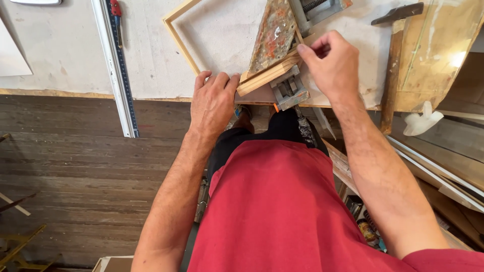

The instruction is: Assembling a wooden frame by gluing and nailing the corners while held in a corner clamp.

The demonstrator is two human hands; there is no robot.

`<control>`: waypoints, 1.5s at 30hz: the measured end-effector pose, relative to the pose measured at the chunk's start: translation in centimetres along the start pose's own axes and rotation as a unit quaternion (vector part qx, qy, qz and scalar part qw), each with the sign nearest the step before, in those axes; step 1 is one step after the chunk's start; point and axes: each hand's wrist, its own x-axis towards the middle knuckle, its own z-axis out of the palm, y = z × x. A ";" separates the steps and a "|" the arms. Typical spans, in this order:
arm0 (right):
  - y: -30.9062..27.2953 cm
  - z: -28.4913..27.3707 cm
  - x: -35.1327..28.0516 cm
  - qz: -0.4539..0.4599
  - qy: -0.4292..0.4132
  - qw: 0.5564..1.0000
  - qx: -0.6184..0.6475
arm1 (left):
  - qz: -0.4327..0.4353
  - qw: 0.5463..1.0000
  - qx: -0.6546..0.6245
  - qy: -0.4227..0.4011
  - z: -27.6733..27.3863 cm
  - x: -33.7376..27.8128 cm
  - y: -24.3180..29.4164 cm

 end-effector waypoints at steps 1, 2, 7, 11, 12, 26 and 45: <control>-0.1 0.5 0.4 0.006 -0.004 1.000 -0.006 | -0.002 1.000 -0.005 -0.006 0.0 0.0 0.0; -0.1 0.4 0.5 0.007 -0.005 1.000 -0.006 | -0.002 1.000 -0.005 -0.007 -0.1 -0.1 0.0; 1.1 0.7 2.3 0.026 -0.034 0.999 -0.024 | -0.005 1.000 -0.011 0.002 -0.3 0.2 0.1; 0.4 -1.1 1.8 0.050 -0.085 0.995 -0.009 | -0.004 1.000 -0.012 0.002 -0.1 0.0 0.2; -0.6 -2.3 1.1 0.070 -0.124 0.989 -0.030 | -0.006 1.000 -0.015 0.001 -0.2 -0.1 0.3; 4.6 -7.7 -4.2 -0.008 -0.234 0.941 -0.244 | 0.005 0.998 0.032 -0.059 -1.4 2.5 -4.7; 2.6 1.3 -10.9 0.163 -0.148 0.902 0.371 | -0.141 0.911 -0.381 -0.068 -5.7 0.5 6.6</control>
